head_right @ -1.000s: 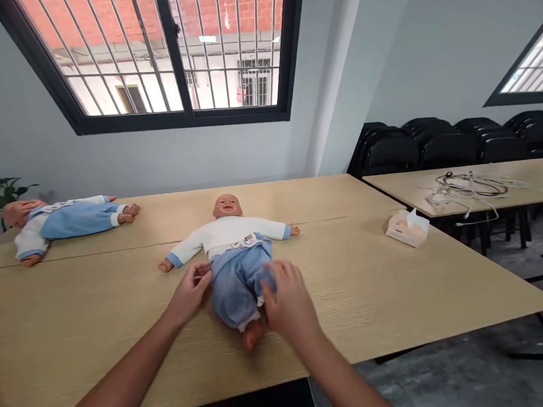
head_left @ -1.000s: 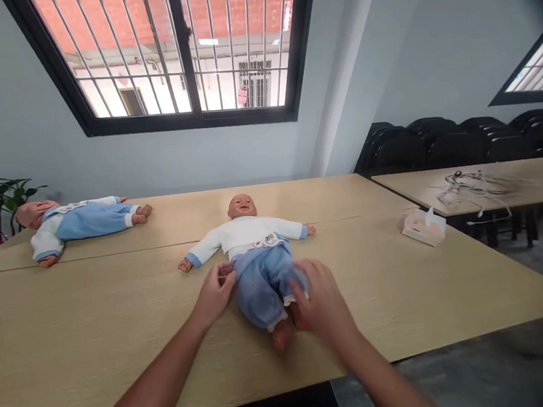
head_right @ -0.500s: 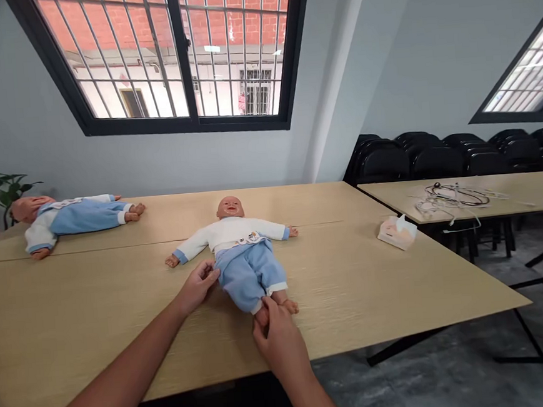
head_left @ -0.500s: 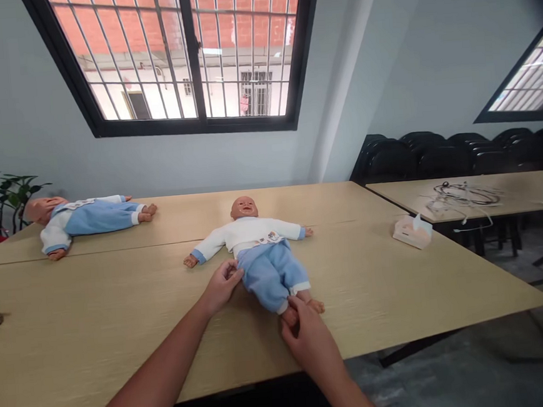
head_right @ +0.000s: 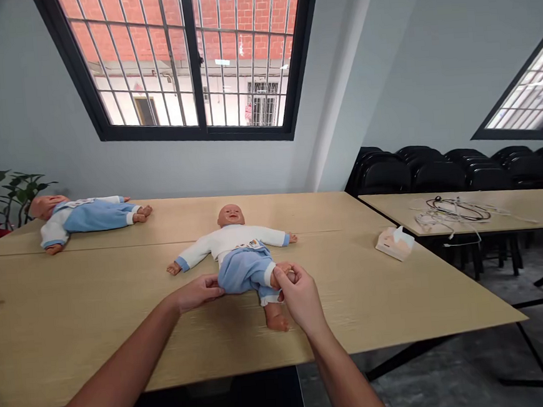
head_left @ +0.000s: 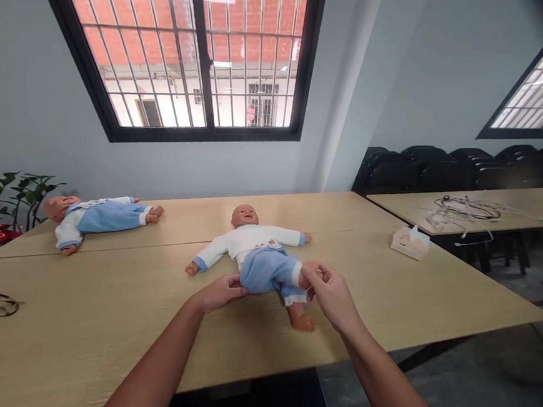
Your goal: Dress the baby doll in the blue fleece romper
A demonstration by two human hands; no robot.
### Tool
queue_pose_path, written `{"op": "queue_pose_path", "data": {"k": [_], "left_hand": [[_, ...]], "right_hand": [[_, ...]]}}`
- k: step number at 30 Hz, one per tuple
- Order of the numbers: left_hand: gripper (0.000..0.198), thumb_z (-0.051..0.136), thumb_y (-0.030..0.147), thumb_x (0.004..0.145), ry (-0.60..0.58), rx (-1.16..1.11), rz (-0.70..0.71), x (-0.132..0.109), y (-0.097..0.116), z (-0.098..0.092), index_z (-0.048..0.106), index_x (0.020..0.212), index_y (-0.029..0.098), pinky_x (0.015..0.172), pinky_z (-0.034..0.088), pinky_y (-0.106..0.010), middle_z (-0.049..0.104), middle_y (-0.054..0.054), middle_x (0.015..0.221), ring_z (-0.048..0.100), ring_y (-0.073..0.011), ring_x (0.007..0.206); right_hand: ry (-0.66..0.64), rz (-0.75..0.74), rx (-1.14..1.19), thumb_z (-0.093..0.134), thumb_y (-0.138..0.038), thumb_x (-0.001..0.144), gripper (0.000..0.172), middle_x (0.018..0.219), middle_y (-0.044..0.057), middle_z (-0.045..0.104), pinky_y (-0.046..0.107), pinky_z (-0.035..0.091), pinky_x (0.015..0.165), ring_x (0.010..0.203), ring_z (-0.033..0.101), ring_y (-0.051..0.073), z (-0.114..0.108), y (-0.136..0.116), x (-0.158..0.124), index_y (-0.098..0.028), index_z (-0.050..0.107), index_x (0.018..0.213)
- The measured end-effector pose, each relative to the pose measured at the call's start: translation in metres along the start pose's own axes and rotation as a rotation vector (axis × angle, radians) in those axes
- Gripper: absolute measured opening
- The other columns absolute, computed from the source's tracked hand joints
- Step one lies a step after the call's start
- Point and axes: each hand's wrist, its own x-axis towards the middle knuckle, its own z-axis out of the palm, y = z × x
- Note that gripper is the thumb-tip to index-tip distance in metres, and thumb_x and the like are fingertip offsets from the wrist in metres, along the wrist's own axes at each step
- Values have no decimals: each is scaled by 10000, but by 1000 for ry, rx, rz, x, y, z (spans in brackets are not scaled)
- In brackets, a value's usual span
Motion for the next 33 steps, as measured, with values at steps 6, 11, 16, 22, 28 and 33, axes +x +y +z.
{"op": "queue_pose_path", "data": {"k": [6, 11, 16, 22, 28, 33], "left_hand": [[433, 735, 559, 825, 108, 206, -64, 19, -10, -5, 729, 991, 159, 747, 594, -359, 774, -82, 870, 723, -249, 831], [249, 679, 388, 843, 272, 381, -226, 40, -26, -6, 658, 934, 157, 791, 505, -346, 734, -85, 923, 655, -250, 866], [126, 701, 239, 812, 397, 425, -342, 54, -27, 0, 595, 863, 194, 822, 456, -321, 689, -54, 871, 632, -242, 912], [474, 749, 395, 851, 481, 246, -439, 42, -11, 15, 534, 1200, 156, 808, 505, -321, 702, -122, 1072, 665, -235, 973], [705, 432, 763, 951, 307, -175, -524, -35, 26, 46, 505, 1347, 184, 780, 587, -375, 733, -144, 1143, 727, -256, 955], [630, 707, 604, 857, 176, -148, -455, -75, 45, 41, 594, 1294, 165, 947, 543, -375, 715, -127, 1235, 686, -272, 1099]], "right_hand": [[-8, -27, -23, 721, -552, 833, 408, 661, 15, 662, 261, 440, 489, 508, 524, 134, -15, -10, -2, -153, 695, 912], [17, -47, -78, 755, -536, 796, 416, 708, 35, 703, 273, 472, 496, 546, 580, 162, -17, -23, -31, -159, 706, 965], [7, -108, -259, 733, -494, 850, 390, 956, 95, 777, 328, 583, 709, 836, 726, 255, -14, -19, -74, -195, 710, 1099], [34, -397, -450, 700, -344, 872, 207, 1100, 112, 700, 342, 590, 762, 984, 696, 265, 19, 8, -103, -223, 625, 1022], [-117, -534, -736, 750, -186, 811, 228, 1066, 65, 679, 311, 527, 619, 808, 692, 226, 85, 40, -122, -241, 553, 913], [-234, -590, -700, 689, -214, 892, 124, 1057, 57, 699, 316, 515, 653, 816, 685, 218, 89, 37, -120, -234, 574, 930]]}}
